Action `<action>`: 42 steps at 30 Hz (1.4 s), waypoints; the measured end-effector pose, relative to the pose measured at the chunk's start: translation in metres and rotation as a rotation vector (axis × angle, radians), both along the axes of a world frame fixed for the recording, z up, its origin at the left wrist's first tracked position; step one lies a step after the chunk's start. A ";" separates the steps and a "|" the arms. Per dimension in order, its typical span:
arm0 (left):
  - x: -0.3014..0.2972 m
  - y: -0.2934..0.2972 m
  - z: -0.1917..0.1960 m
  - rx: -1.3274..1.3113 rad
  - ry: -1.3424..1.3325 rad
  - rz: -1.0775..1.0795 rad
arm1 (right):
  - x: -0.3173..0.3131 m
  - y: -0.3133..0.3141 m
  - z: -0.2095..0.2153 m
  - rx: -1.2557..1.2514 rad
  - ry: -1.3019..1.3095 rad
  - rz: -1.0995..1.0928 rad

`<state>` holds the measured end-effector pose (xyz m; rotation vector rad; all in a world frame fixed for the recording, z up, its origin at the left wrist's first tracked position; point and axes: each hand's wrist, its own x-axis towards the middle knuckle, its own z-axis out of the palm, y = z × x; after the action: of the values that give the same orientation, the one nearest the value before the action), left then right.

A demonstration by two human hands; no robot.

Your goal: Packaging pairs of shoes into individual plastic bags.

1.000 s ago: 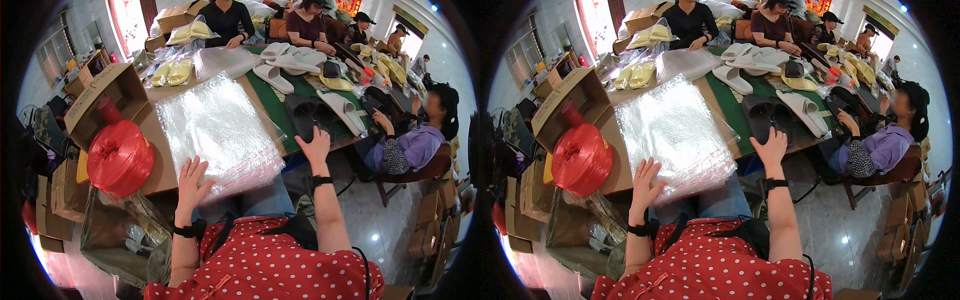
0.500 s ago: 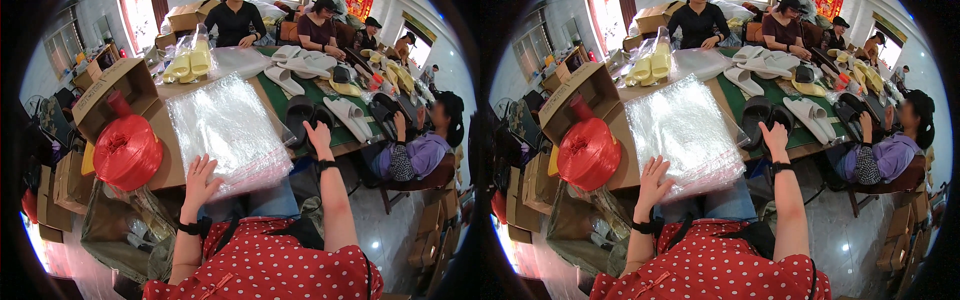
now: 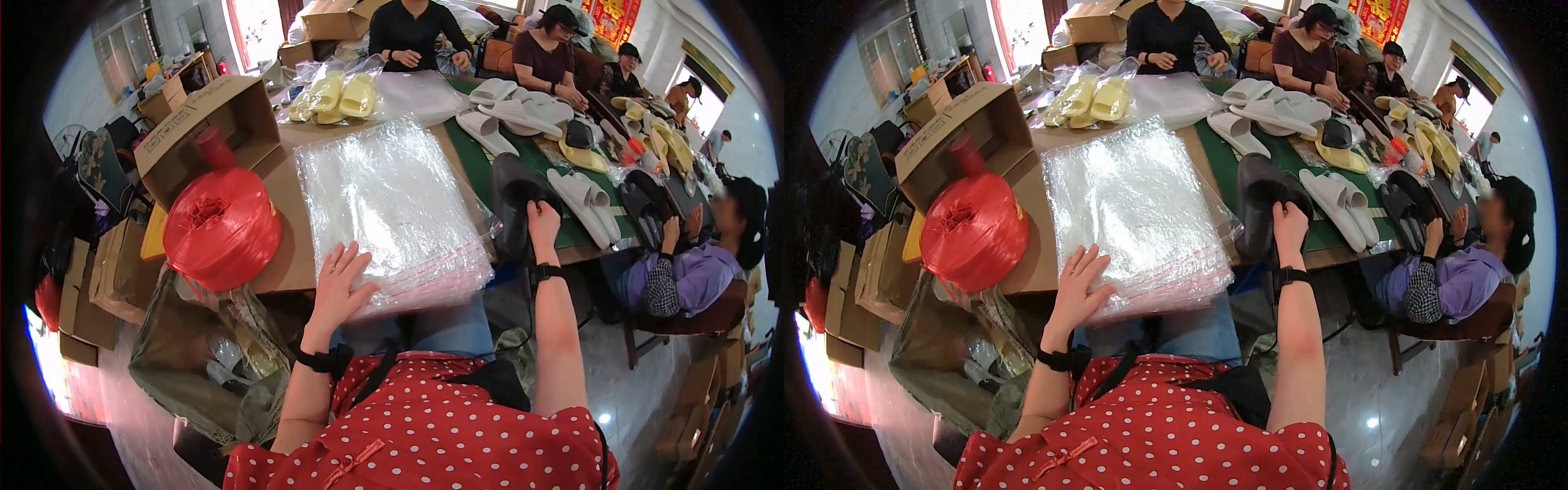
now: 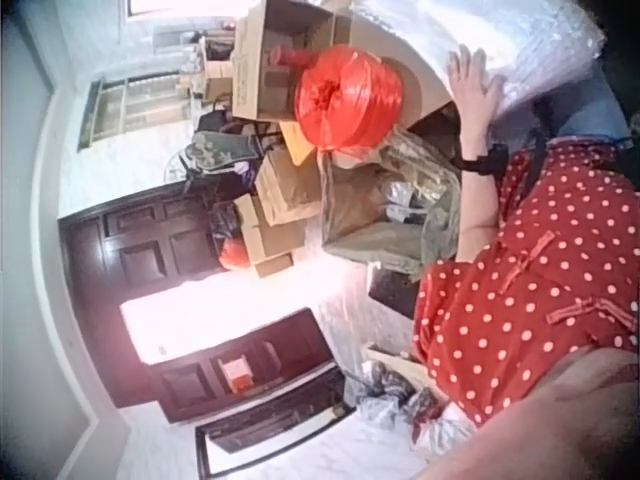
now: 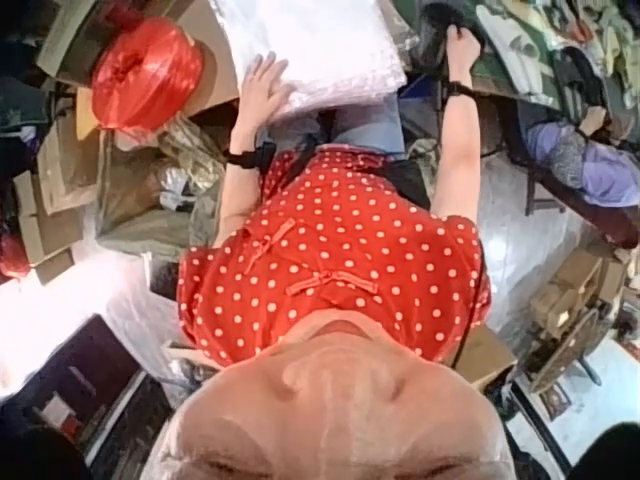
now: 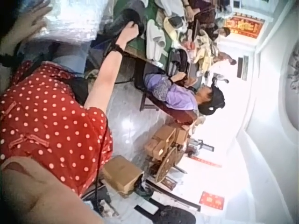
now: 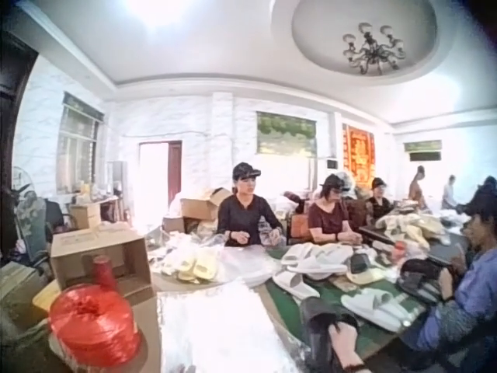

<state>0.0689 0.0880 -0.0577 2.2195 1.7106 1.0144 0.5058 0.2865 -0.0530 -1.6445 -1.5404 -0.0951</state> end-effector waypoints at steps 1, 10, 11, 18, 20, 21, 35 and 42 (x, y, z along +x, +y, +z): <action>0.000 -0.001 0.000 -0.002 -0.004 0.011 | -0.002 -0.005 0.007 0.037 0.079 -0.002; -0.003 0.000 0.000 0.005 0.017 -0.006 | -0.128 -0.077 0.112 0.361 0.171 0.333; -0.003 -0.001 0.000 -0.008 0.007 0.003 | -0.150 -0.088 0.115 0.203 0.157 0.343; -0.007 0.007 -0.013 0.002 0.027 -0.030 | -0.261 -0.100 0.018 0.015 -0.088 0.574; -0.009 0.006 -0.015 0.020 0.010 -0.042 | -0.269 -0.104 0.009 0.049 -0.242 0.457; -0.008 0.005 -0.008 0.003 0.021 -0.031 | -0.268 -0.103 0.007 0.037 -0.245 0.461; 0.002 -0.002 0.007 -0.037 0.029 0.050 | -0.148 -0.067 0.007 -0.031 -0.132 0.186; -0.003 -0.004 0.018 0.033 -0.072 0.143 | -0.088 -0.110 0.023 0.132 0.087 0.098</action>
<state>0.0659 0.0841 -0.0396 2.0777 1.8558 1.1468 0.4174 0.1762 -0.0304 -1.4490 -1.5138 -0.0702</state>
